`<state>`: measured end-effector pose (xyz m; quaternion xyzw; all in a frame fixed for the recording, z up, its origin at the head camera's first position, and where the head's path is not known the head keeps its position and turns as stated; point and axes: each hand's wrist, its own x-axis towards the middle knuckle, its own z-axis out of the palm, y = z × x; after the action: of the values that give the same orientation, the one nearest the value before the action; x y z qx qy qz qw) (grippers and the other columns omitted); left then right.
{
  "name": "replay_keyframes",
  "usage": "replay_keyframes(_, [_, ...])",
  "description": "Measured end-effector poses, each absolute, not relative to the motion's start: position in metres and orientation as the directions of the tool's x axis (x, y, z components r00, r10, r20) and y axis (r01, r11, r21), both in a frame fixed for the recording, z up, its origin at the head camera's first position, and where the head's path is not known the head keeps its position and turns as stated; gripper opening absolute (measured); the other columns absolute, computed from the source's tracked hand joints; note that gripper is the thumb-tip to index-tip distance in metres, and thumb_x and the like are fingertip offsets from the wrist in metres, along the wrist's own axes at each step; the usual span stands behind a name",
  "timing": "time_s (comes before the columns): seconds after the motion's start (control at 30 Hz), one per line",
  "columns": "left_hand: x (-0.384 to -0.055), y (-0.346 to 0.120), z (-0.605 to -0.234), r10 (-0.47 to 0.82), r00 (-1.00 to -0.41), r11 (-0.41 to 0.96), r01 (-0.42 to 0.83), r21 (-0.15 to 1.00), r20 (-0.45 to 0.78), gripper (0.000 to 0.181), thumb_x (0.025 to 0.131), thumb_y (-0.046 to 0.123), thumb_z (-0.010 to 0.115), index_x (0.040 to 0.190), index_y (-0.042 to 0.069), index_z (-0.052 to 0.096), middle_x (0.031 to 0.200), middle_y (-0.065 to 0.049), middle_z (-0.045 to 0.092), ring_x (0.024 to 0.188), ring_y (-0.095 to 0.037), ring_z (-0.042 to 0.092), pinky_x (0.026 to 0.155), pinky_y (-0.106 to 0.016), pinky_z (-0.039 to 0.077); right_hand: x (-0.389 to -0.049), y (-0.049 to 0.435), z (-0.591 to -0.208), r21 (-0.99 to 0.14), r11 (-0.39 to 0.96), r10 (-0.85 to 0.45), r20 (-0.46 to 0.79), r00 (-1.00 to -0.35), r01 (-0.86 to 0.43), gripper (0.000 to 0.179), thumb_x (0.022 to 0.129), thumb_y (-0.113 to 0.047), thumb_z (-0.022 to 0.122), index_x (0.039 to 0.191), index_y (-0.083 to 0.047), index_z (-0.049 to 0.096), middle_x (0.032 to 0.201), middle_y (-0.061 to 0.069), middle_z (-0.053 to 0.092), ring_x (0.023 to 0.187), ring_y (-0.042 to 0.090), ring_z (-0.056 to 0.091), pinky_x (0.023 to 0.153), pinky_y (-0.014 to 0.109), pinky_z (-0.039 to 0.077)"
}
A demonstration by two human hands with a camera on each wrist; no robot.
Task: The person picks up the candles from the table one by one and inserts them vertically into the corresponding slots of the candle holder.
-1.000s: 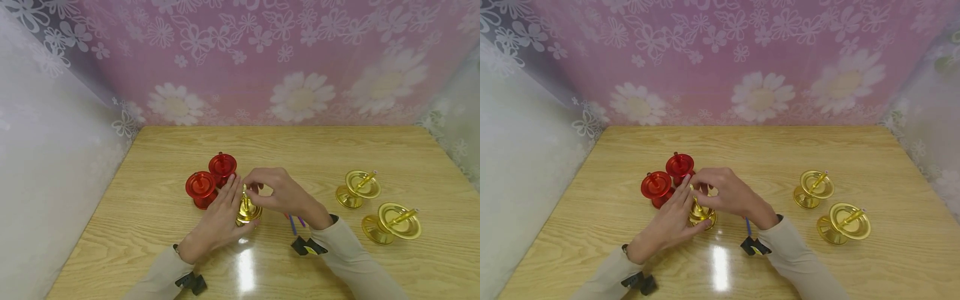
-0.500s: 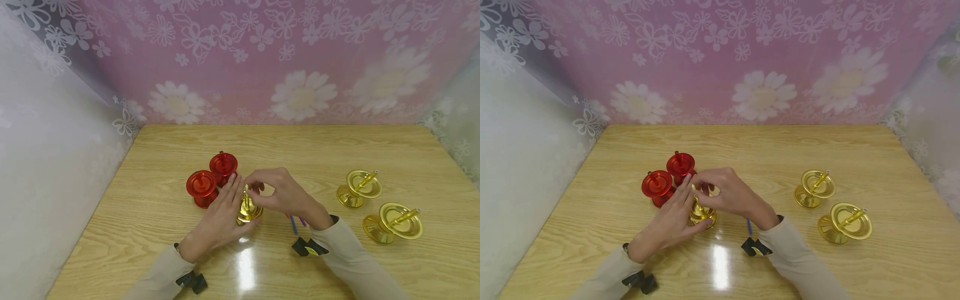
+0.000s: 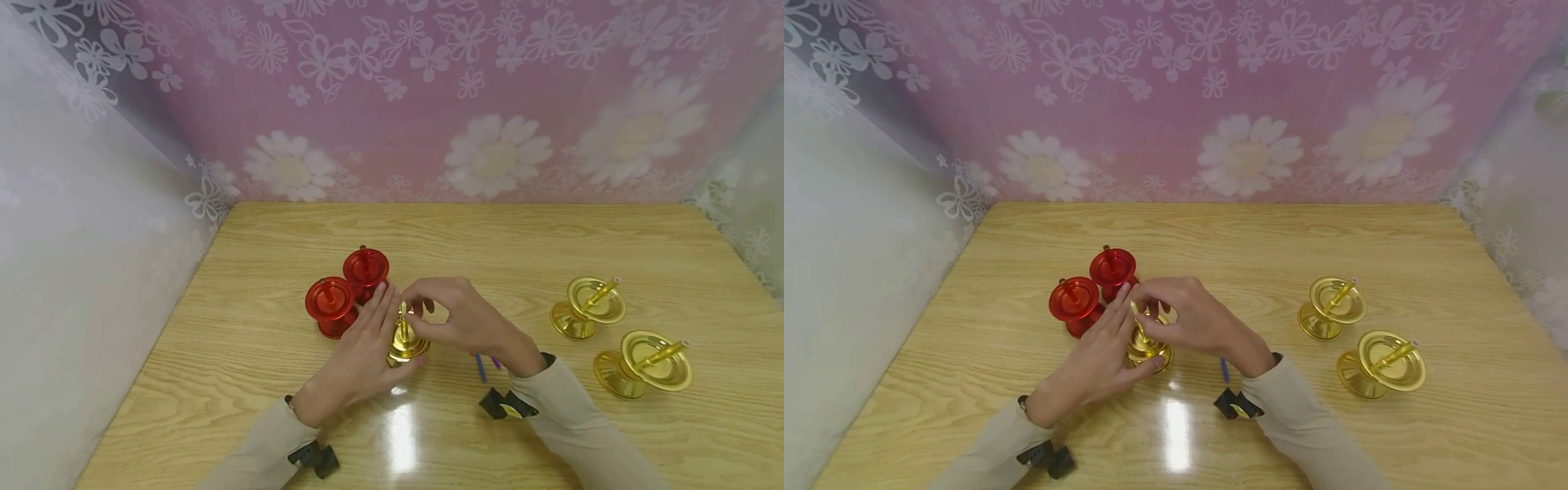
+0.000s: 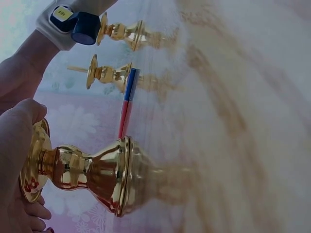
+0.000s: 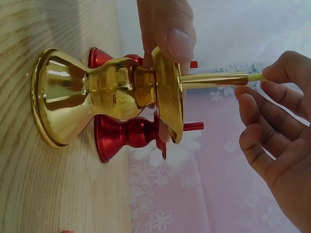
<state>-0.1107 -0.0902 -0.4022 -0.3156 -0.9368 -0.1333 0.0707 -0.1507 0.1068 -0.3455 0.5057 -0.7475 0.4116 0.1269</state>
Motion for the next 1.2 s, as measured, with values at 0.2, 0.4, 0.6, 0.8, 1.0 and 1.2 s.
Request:
replay_keyframes(0.2, [-0.11,-0.09,-0.402,0.567,-0.796,0.769,0.603,0.211,0.21,0.097,0.092,0.068,0.037,0.15,-0.008,0.02,0.157,-0.022,0.016,0.147,-0.032,0.008,0.117,-0.036,0.016,-0.15,0.111,-0.348,-0.519,0.17,-0.678,0.556,-0.481,-0.838,0.022,0.08,-0.002,0.067,0.101,-0.005,0.063,0.082,-0.005,0.062,0.068,0.01,0.056,0.06,0.025,0.048])
replay_keyframes(0.4, [-0.11,-0.089,-0.402,0.563,-0.8,0.775,0.598,0.203,0.207,0.095,0.092,0.066,0.041,0.147,-0.01,0.026,0.155,-0.025,0.021,0.147,-0.033,0.01,0.117,-0.036,0.016,-0.151,0.116,-0.35,-0.542,0.172,-0.685,0.534,-0.495,-0.823,0.027,0.08,-0.001,0.067,0.105,-0.007,0.06,0.086,-0.004,0.062,0.07,0.007,0.057,0.061,0.024,0.048])
replay_keyframes(0.6, [-0.111,-0.089,-0.403,0.558,-0.806,0.78,0.59,0.207,0.196,0.096,0.092,0.066,0.041,0.147,-0.01,0.025,0.155,-0.025,0.019,0.147,-0.034,0.01,0.117,-0.037,0.017,-0.152,0.12,-0.351,-0.544,0.181,-0.681,0.531,-0.504,-0.819,0.028,0.08,-0.001,0.068,0.106,-0.007,0.059,0.087,-0.004,0.063,0.071,0.007,0.057,0.061,0.029,0.051])
replay_keyframes(0.8, [-0.112,-0.088,-0.402,0.549,-0.815,0.784,0.58,0.224,0.187,0.097,0.091,0.066,0.042,0.149,-0.009,0.022,0.156,-0.024,0.018,0.147,-0.033,0.01,0.117,-0.037,0.017,-0.152,0.13,-0.352,-0.548,0.238,-0.662,0.513,-0.547,-0.802,0.027,0.08,0.001,0.067,0.104,-0.008,0.06,0.085,-0.007,0.062,0.072,0.005,0.057,0.061,0.03,0.049])
replay_keyframes(1.0, [-0.113,-0.086,-0.401,0.542,-0.825,0.793,0.566,0.227,0.163,0.096,0.092,0.065,0.041,0.149,-0.009,0.02,0.157,-0.024,0.016,0.147,-0.032,0.008,0.117,-0.038,0.017,-0.151,0.141,-0.356,-0.573,0.299,-0.655,0.458,-0.601,-0.763,0.023,0.082,0.0,0.069,0.102,-0.008,0.061,0.083,-0.009,0.063,0.071,0.003,0.056,0.059,0.028,0.048])
replay_keyframes(1.2, [-0.116,-0.082,-0.4,0.534,-0.833,0.802,0.553,0.226,0.145,0.096,0.093,0.066,0.039,0.151,-0.007,0.015,0.158,-0.022,0.009,0.147,-0.03,0.003,0.117,-0.037,0.014,-0.148,0.152,-0.36,-0.624,0.466,-0.63,0.265,-0.73,-0.628,0.012,0.086,-0.001,0.066,0.096,-0.006,0.063,0.073,-0.009,0.061,0.064,0.003,0.054,0.055,0.026,0.047])
